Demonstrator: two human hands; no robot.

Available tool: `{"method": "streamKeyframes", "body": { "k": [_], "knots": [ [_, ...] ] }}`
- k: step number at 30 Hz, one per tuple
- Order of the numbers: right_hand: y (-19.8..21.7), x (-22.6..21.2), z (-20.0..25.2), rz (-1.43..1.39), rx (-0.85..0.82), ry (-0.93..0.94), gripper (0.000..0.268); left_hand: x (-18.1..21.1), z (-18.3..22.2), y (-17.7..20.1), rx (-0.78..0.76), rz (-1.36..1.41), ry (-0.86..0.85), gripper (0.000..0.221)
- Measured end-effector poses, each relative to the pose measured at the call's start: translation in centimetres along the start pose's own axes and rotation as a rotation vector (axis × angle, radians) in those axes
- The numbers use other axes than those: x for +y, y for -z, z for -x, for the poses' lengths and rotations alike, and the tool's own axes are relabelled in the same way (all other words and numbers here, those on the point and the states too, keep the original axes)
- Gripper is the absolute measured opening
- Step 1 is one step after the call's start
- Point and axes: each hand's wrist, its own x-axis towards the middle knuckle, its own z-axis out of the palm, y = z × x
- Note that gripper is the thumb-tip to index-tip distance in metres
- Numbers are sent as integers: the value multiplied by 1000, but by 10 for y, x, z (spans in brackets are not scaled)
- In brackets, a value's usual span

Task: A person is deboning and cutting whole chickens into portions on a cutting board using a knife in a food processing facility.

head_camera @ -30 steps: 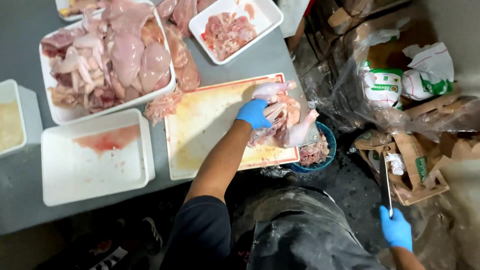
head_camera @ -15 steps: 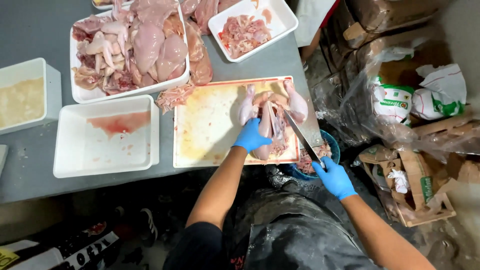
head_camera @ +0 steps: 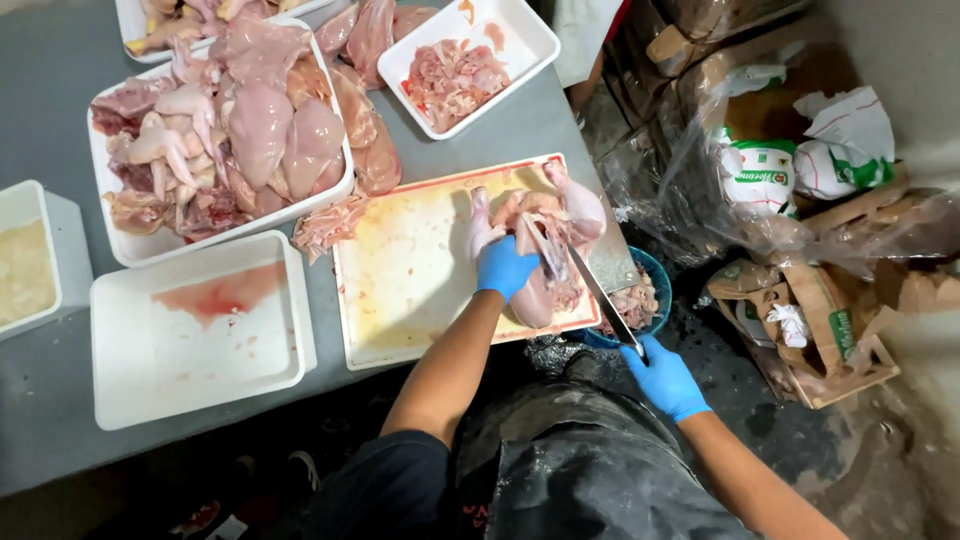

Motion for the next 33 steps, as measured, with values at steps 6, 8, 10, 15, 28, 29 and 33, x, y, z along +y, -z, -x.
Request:
{"method": "streamKeyframes", "body": {
  "k": [6,8,10,15,28,29,33],
  "knots": [
    [-5,-31,-20,233,-21,65,41,1,8,-26,38,216,91,48],
    [-2,-48,-32,295,-31,92,44,0,8,-29,33,280,97,48],
    [-4,-66,-43,361,-44,118,46,-3,8,-32,26,348,105,48],
    [-6,-85,-51,440,-51,138,36,-19,-3,-50,102,380,91,43],
    [20,-84,2,504,-74,-19,37,-30,0,-65,105,403,55,39],
    [27,-83,18,503,-106,-124,34,-32,5,-65,92,420,54,40],
    [49,-95,43,670,-115,-139,38,-29,4,-58,57,411,34,40]
  ]
}}
